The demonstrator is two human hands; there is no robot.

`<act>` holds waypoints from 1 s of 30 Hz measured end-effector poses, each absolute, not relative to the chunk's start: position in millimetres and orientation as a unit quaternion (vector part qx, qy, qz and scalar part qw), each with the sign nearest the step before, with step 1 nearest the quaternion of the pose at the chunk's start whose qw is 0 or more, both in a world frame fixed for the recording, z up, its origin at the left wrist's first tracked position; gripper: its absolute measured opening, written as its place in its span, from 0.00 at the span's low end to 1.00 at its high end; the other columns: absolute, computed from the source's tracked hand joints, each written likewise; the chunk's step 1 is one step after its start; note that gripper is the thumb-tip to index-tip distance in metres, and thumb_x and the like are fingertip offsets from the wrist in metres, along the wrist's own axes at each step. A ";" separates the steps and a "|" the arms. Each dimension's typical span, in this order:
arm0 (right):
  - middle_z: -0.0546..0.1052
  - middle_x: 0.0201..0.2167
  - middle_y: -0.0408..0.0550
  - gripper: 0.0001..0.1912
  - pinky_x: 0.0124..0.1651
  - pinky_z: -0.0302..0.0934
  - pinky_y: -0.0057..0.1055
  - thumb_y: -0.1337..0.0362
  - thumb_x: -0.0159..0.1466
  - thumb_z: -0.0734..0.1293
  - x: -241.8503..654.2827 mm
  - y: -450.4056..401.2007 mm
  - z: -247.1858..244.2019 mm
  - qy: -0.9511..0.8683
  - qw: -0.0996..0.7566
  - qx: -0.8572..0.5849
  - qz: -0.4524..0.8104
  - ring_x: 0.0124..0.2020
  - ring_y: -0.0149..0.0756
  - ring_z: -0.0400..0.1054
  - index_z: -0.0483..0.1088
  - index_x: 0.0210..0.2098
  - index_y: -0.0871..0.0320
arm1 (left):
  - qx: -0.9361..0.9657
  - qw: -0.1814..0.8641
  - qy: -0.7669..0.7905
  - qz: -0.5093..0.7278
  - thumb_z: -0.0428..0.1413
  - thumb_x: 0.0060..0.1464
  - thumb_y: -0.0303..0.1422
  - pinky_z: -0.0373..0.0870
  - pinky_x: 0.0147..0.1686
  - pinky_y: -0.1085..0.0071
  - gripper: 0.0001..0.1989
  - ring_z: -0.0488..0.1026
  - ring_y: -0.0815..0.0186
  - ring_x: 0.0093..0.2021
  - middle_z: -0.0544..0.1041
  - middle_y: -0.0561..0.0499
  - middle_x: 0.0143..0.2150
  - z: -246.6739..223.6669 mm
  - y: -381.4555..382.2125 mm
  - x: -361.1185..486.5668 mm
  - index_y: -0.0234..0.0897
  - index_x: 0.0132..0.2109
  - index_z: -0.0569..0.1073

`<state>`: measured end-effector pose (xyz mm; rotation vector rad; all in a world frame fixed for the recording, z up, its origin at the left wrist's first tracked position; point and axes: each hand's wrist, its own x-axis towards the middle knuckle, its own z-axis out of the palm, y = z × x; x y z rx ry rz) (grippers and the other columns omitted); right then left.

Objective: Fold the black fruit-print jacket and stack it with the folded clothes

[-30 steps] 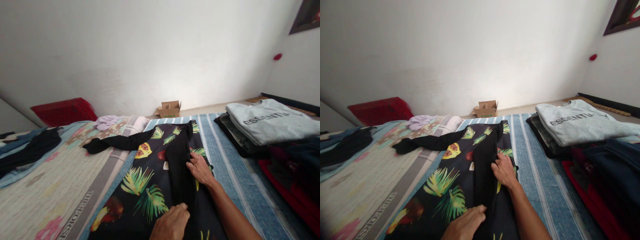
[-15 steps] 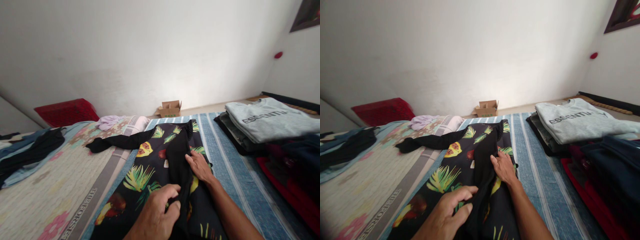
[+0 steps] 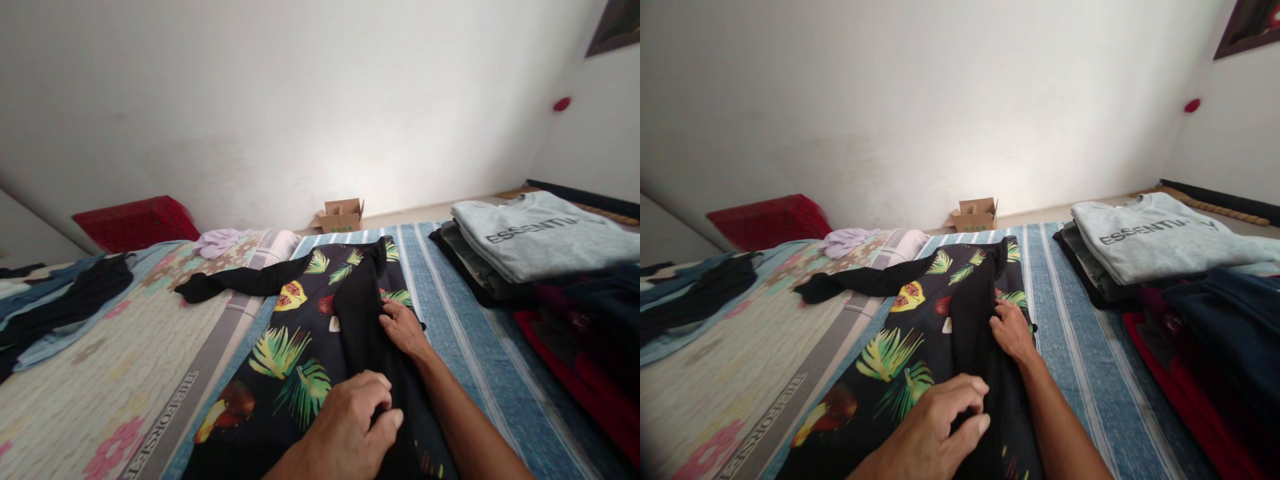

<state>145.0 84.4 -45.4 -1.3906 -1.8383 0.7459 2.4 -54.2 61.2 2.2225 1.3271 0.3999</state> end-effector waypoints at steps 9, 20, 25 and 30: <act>0.70 0.53 0.50 0.37 0.59 0.55 0.37 0.74 0.46 0.57 142.3 81.1 -51.4 -0.655 0.431 -0.545 0.296 0.56 0.39 0.63 0.62 0.57 0.59 | 0.803 0.196 0.563 -0.001 0.44 0.60 0.39 0.44 0.64 0.52 0.31 0.40 0.53 0.68 0.47 0.35 0.68 23.7 -18.3 22.8 0.24 0.65 0.53; 0.64 0.58 0.56 0.28 0.62 0.51 0.36 0.75 0.51 0.55 137.6 81.8 -58.9 -0.678 0.401 -0.571 0.232 0.59 0.40 0.58 0.70 0.50 0.65 | 0.818 0.143 0.553 0.060 0.40 0.62 0.35 0.57 0.60 0.62 0.21 0.62 0.60 0.60 0.66 0.40 0.60 34.3 23.6 10.8 0.30 0.55 0.67; 0.64 0.58 0.57 0.27 0.63 0.51 0.37 0.74 0.51 0.56 136.6 81.1 -59.2 -0.690 0.387 -0.568 0.227 0.60 0.40 0.57 0.70 0.49 0.65 | 0.837 0.031 0.542 0.065 0.37 0.62 0.28 0.53 0.61 0.71 0.20 0.57 0.68 0.63 0.64 0.42 0.61 12.0 108.6 13.8 0.30 0.56 0.65; 0.67 0.55 0.55 0.25 0.63 0.50 0.36 0.74 0.52 0.55 136.9 82.5 -57.3 -0.721 0.368 -0.550 0.205 0.59 0.39 0.58 0.72 0.46 0.63 | 0.846 0.032 0.532 0.031 0.37 0.63 0.37 0.50 0.62 0.57 0.24 0.47 0.59 0.67 0.54 0.40 0.66 -22.4 145.5 18.3 0.31 0.63 0.55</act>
